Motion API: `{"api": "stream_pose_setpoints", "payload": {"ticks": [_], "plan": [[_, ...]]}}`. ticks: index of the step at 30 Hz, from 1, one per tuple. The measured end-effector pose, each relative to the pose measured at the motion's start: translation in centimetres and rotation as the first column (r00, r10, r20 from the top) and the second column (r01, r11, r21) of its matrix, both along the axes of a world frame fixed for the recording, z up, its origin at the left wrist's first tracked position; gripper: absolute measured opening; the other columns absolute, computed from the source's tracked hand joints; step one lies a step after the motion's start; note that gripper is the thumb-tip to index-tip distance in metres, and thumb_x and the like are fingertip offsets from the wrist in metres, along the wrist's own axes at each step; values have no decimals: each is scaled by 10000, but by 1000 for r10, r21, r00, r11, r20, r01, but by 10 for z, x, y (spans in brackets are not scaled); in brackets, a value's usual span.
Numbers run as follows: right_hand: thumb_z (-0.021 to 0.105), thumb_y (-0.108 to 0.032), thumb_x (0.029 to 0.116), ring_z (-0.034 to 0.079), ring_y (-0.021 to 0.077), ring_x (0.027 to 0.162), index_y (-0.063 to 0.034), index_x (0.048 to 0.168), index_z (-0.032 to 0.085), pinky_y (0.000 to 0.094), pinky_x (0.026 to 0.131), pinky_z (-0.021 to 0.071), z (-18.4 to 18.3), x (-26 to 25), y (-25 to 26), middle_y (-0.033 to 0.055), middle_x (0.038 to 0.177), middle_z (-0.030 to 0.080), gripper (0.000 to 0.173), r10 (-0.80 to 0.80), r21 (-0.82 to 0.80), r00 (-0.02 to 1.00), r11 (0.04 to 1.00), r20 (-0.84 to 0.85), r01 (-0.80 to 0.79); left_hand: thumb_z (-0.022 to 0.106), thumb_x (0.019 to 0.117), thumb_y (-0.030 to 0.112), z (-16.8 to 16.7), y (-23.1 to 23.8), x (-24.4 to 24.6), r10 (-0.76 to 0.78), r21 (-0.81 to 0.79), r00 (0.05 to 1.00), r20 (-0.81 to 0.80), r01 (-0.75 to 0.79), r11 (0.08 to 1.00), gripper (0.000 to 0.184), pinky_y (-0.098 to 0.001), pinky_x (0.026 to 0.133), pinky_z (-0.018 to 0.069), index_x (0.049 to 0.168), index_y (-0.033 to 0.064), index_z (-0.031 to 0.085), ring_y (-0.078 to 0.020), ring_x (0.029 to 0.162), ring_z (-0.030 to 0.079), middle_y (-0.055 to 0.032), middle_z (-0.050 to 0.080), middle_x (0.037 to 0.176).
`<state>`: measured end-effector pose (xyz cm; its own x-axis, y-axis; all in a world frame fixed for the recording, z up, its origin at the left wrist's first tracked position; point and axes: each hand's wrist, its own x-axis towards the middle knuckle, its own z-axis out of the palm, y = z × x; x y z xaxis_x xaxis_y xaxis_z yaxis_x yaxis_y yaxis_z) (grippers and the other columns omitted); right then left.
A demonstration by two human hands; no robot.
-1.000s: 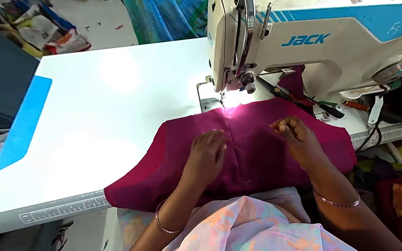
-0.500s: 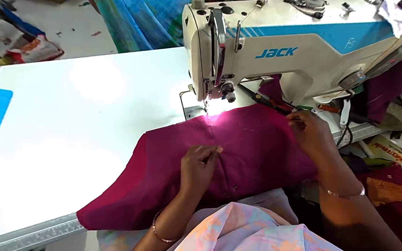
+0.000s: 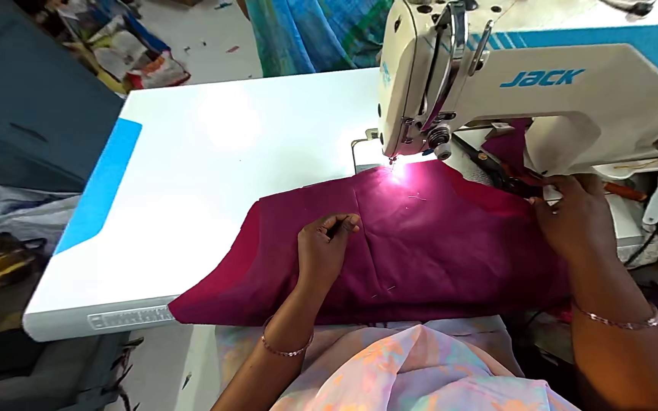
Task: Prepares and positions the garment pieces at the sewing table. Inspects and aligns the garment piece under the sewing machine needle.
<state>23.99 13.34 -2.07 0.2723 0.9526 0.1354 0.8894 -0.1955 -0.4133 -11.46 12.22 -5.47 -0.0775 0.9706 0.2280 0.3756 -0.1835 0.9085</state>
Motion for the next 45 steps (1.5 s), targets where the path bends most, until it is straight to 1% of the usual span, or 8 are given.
{"api": "stream_pose_setpoints", "payload": {"ticks": [5, 14, 17, 19, 22, 28, 35, 45], "plan": [[597, -47, 1011, 565, 593, 1131, 115, 1290, 573, 735, 913, 447, 5, -31, -13, 406, 1300, 524, 324, 10, -29, 997, 1000, -81, -12, 645, 1004, 107, -4, 3, -2, -45, 32, 999, 26, 44, 999, 118, -142, 749, 529, 1023, 28, 730, 38, 790, 651, 18, 737, 897], [509, -122, 1070, 673, 483, 792, 26, 1260, 598, 694, 694, 514, 11, -57, -42, 276, 898, 676, 256, 10, -240, 997, 970, -76, -28, 636, 1005, 85, -5, 9, 11, -132, -5, 987, 86, 133, 991, 126, -173, 806, 552, 1076, 30, 725, 2, 859, 685, -13, 752, 965], [523, -123, 1058, 637, 583, 882, 74, 1293, 579, 757, 739, 455, 15, -38, -26, 357, 973, 655, 311, -27, -37, 999, 999, -39, 26, 637, 1005, 89, -6, 10, 17, -159, 8, 984, 84, 159, 987, 125, -166, 791, 544, 1073, 36, 728, 6, 843, 675, -15, 750, 972], [563, -100, 1047, 617, 552, 1081, 108, 1303, 576, 720, 926, 448, 9, -24, -6, 365, 1162, 630, 330, 4, 1, 999, 1000, -37, -4, 630, 1011, 95, -5, 10, 20, -177, -1, 982, 72, 178, 984, 133, -181, 801, 546, 1079, 37, 728, -2, 851, 675, -20, 751, 988], [545, -95, 1063, 622, 476, 1161, 98, 1270, 620, 641, 1015, 453, 4, -17, 13, 322, 1233, 636, 293, 79, -110, 996, 991, -30, -82, 629, 1012, 94, -6, 10, 21, -185, 8, 980, 69, 185, 983, 136, -176, 803, 545, 1084, 42, 731, 5, 854, 674, -14, 754, 994], [586, -187, 1054, 508, 525, 1303, 78, 1381, 570, 708, 1060, 368, 20, -18, 25, 348, 1402, 529, 421, 152, -358, 988, 923, 13, -138, 618, 1014, 78, -6, 10, 19, -187, 4, 974, 125, 188, 982, 137, -182, 834, 552, 1089, 30, 722, -6, 883, 689, -23, 757, 1023], [366, -93, 1087, 427, 452, 1426, 18, 1520, 452, 664, 1139, 317, 25, -25, 57, 276, 1519, 471, 455, 259, -359, 963, 894, -76, -269, 613, 1017, 94, -6, 6, 1, -157, 13, 986, 57, 157, 988, 157, -233, 875, 584, 1110, 20, 716, -42, 934, 716, -41, 759, 1047], [781, -67, 874, 636, 405, 1089, 64, 1244, 627, 598, 952, 482, 14, -21, 88, 266, 1167, 658, 421, 203, -229, 967, 944, -156, -236, 636, 996, 45, -4, 5, -5, -123, -20, 987, 100, 126, 992, 132, -204, 866, 572, 1098, 15, 714, -24, 928, 711, -28, 761, 1034]]}}
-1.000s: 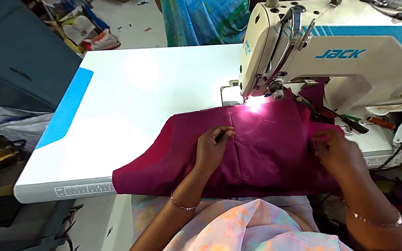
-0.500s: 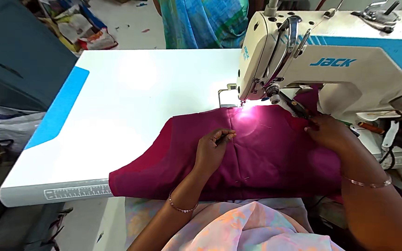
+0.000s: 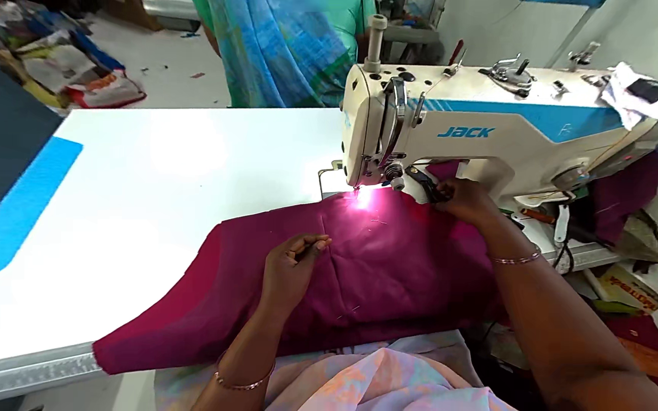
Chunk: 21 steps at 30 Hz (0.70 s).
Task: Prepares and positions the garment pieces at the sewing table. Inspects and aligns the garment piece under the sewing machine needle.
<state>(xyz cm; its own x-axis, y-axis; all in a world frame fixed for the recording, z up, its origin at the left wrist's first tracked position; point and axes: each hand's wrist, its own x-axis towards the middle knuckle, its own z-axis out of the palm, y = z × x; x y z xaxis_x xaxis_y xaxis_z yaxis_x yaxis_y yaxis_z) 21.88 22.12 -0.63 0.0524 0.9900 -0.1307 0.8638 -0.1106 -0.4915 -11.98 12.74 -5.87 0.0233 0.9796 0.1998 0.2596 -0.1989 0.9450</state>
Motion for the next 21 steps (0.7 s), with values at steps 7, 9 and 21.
{"api": "stream_pose_setpoints", "payload": {"ticks": [7, 9, 21], "plan": [[446, -188, 1091, 577, 19, 622, -96, 985, 629, 180, 589, 498, 21, 26, 21, -45, 771, 628, 231, -180, -332, 824, 943, -537, -11, 640, 998, 67, 2, -2, -9, 27, -21, 996, -80, -28, 999, 133, -193, 816, 571, 1092, 56, 734, -3, 875, 698, 9, 763, 1021], [424, -165, 1098, 629, 32, 679, -108, 1026, 621, 180, 641, 541, 25, 31, 15, -41, 827, 658, 218, -237, -370, 711, 929, -662, -34, 647, 994, 66, 3, -1, -15, 38, -41, 996, -80, -42, 998, 133, -206, 827, 572, 1093, 51, 734, -10, 889, 702, 3, 766, 1025], [632, -162, 805, 461, -37, 419, -181, 925, 651, 121, 388, 388, 46, 62, -166, -103, 589, 554, 123, -103, -265, 820, 962, -563, -61, 609, 1016, 74, 2, 12, -13, -61, -12, 998, 9, 61, 998, 153, -170, 841, 552, 1111, 27, 720, 22, 891, 679, -10, 751, 1048]]}}
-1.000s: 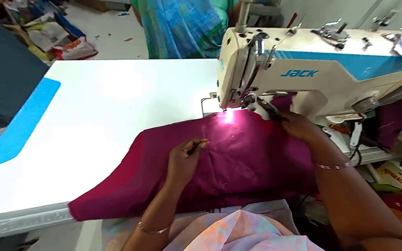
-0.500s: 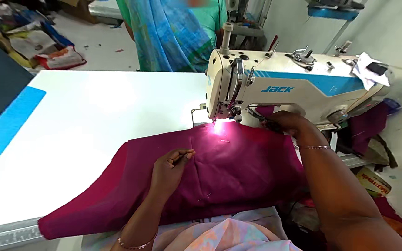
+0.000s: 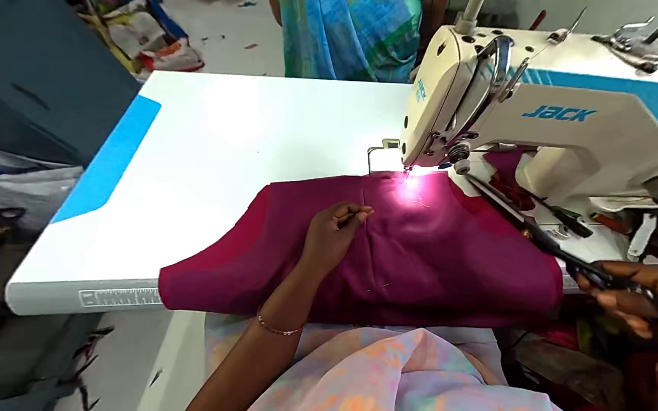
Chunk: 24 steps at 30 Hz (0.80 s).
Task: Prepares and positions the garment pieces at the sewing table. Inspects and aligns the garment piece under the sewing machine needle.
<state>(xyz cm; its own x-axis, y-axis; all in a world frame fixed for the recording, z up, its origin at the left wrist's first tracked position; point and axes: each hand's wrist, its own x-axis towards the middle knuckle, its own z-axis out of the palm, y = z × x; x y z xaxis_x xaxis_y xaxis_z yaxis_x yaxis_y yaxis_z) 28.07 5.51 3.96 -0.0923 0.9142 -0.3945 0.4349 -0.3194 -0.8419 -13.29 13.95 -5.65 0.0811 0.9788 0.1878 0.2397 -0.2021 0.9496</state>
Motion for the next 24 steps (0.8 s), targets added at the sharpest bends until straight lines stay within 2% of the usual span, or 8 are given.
{"api": "stream_pose_setpoints", "payload": {"ticks": [1, 3, 4, 6, 9, 14, 18, 24], "plan": [[708, -213, 787, 474, -44, 435, -195, 930, 664, 119, 401, 396, -5, 0, -10, -116, 612, 575, 151, 46, 7, 999, 999, -11, -46, 600, 1021, 73, 1, 2, 3, -21, -4, 1000, 0, 21, 1000, 162, -174, 849, 553, 1123, 28, 718, 19, 903, 681, -12, 751, 1061], [816, -520, 763, 487, -58, 478, -228, 945, 690, 113, 427, 404, -22, -5, -19, -138, 663, 593, 366, 148, 56, 989, 987, 10, -148, 582, 1035, 88, 3, 4, 7, -52, -19, 998, -30, 52, 998, 180, -178, 843, 545, 1142, 41, 719, 18, 902, 673, -8, 747, 1081], [792, -655, 733, 495, -58, 509, -231, 949, 690, 112, 448, 410, -29, -12, -22, -141, 682, 586, 487, 179, 78, 983, 980, 46, -182, 575, 1040, 94, 6, 5, 8, -60, -23, 997, -44, 59, 998, 182, -174, 831, 540, 1142, 49, 719, 21, 893, 666, -4, 744, 1085], [751, -719, 706, 529, -42, 576, -202, 999, 680, 131, 506, 432, -39, -23, -22, -130, 725, 595, 599, 225, 87, 965, 967, 135, -238, 576, 1042, 101, 9, 6, 10, -68, -24, 997, -48, 67, 997, 180, -170, 824, 533, 1143, 52, 717, 25, 889, 661, -3, 742, 1088], [777, -538, 726, 554, -31, 584, -171, 1030, 677, 142, 521, 444, -45, -36, -12, -119, 712, 610, 486, 271, 70, 939, 954, 213, -291, 582, 1040, 97, 15, 5, 11, -69, -37, 997, -16, 69, 997, 169, -168, 835, 532, 1138, 43, 708, 26, 912, 668, -14, 745, 1111], [783, -361, 763, 572, 22, 616, -146, 1050, 674, 192, 550, 457, -46, -53, 4, -65, 742, 627, 375, 304, 16, 921, 948, 243, -318, 570, 1045, 98, 21, 1, 12, -77, -54, 997, -23, 75, 996, 176, -181, 835, 533, 1138, 25, 700, 14, 916, 670, -34, 743, 1116], [778, -313, 823, 593, 25, 672, -125, 1056, 665, 199, 608, 474, -48, -60, 13, -48, 782, 640, 320, 329, -13, 912, 942, 246, -336, 568, 1043, 79, 23, 2, 13, -87, -50, 996, 8, 87, 995, 172, -177, 849, 537, 1139, 16, 696, 5, 931, 680, -48, 743, 1120], [775, -194, 880, 603, 22, 666, -109, 1058, 675, 188, 615, 486, -49, -61, 15, -39, 798, 672, 222, 359, -22, 900, 931, 246, -365, 569, 1044, 81, 25, 5, 16, -84, -70, 996, 40, 86, 994, 163, -170, 852, 533, 1129, 19, 694, 11, 945, 676, -37, 741, 1122]]}}
